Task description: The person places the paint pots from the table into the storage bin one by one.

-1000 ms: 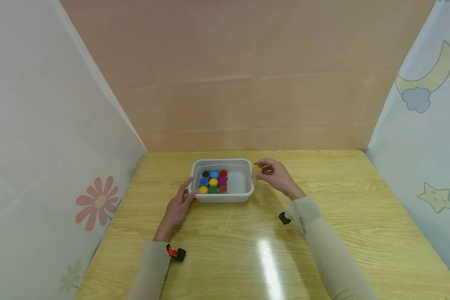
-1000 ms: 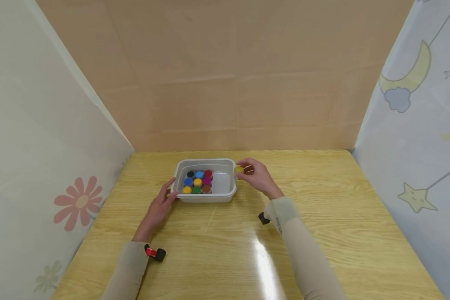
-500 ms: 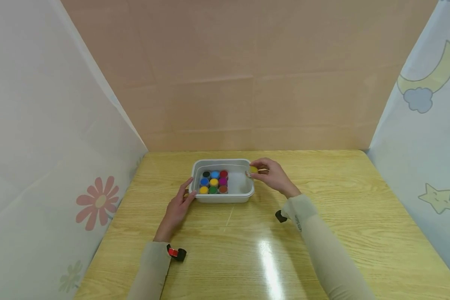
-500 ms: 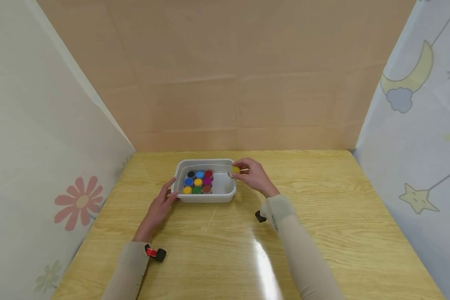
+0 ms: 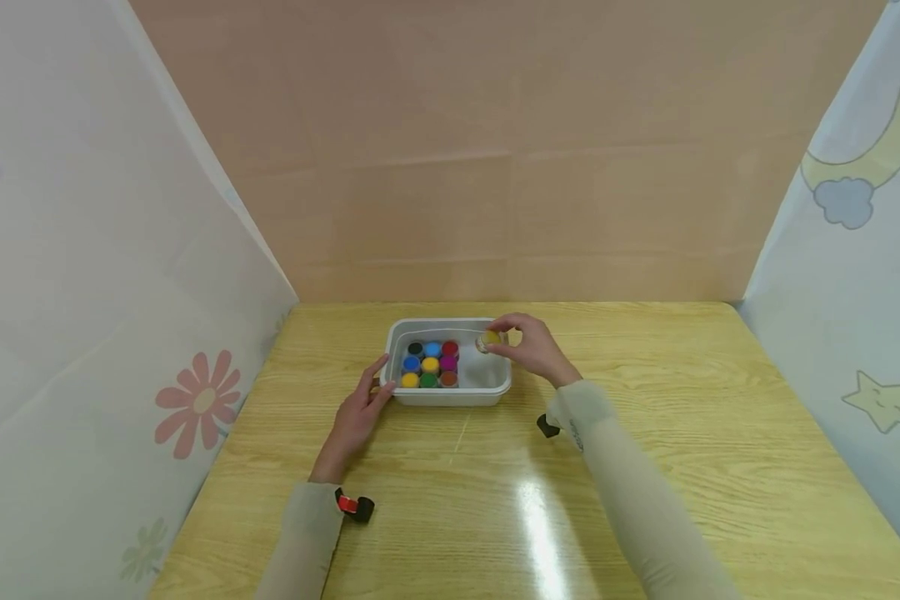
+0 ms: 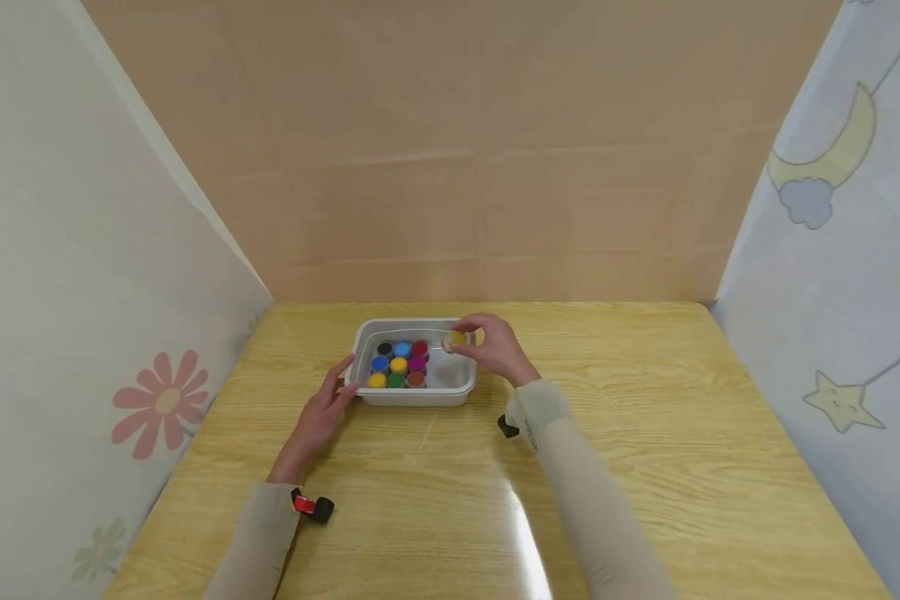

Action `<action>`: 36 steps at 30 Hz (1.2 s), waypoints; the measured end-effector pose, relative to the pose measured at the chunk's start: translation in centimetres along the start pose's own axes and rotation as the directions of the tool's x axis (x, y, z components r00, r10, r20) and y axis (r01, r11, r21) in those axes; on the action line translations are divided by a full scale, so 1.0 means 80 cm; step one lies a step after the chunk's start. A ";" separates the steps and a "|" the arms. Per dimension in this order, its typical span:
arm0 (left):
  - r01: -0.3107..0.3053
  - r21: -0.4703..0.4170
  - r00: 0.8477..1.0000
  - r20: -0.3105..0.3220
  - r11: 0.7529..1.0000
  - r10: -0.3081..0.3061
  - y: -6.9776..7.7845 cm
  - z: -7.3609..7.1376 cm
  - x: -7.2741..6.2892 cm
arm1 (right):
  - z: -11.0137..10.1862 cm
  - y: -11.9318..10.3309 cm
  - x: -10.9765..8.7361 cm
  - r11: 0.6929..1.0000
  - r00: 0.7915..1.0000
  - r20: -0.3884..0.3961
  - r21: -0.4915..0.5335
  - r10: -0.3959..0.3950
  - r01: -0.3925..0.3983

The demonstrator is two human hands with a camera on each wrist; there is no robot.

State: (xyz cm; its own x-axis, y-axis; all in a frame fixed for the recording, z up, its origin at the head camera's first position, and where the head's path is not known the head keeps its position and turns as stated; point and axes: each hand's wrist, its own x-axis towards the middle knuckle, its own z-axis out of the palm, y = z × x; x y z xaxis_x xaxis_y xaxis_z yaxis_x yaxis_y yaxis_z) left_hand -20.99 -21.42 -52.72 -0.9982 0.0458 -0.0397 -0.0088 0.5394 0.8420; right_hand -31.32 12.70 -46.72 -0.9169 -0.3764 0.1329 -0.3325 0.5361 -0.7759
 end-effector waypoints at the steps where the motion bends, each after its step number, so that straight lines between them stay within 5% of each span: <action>1: 0.001 0.002 1.000 -0.001 1.000 -0.001 0.000 0.000 0.000 | 0.002 0.001 0.003 1.000 1.000 0.002 -0.006 0.004 -0.004; 16: 0.005 -0.015 1.000 -0.001 1.000 -0.005 0.000 0.002 0.004 | 0.024 -0.004 0.032 0.999 0.998 0.057 0.026 0.033 -0.034; 30: -0.006 0.001 1.000 -0.004 1.000 0.006 0.002 0.002 0.004 | 0.043 0.003 0.042 0.998 0.996 0.092 -0.061 -0.001 0.006; 36: -0.008 -0.002 1.000 -0.001 1.000 0.008 0.004 0.002 0.002 | 0.051 0.000 0.047 0.989 0.996 0.081 -0.141 0.048 -0.037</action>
State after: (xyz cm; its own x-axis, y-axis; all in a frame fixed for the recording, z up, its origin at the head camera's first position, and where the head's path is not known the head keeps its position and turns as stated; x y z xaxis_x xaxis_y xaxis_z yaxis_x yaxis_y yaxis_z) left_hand -21.17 -21.09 -52.59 -0.9983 0.0491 -0.0327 -0.0012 0.5377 0.8432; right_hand -33.86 8.22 -48.74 -0.9110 -0.4099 0.0451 -0.3266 0.6504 -0.6858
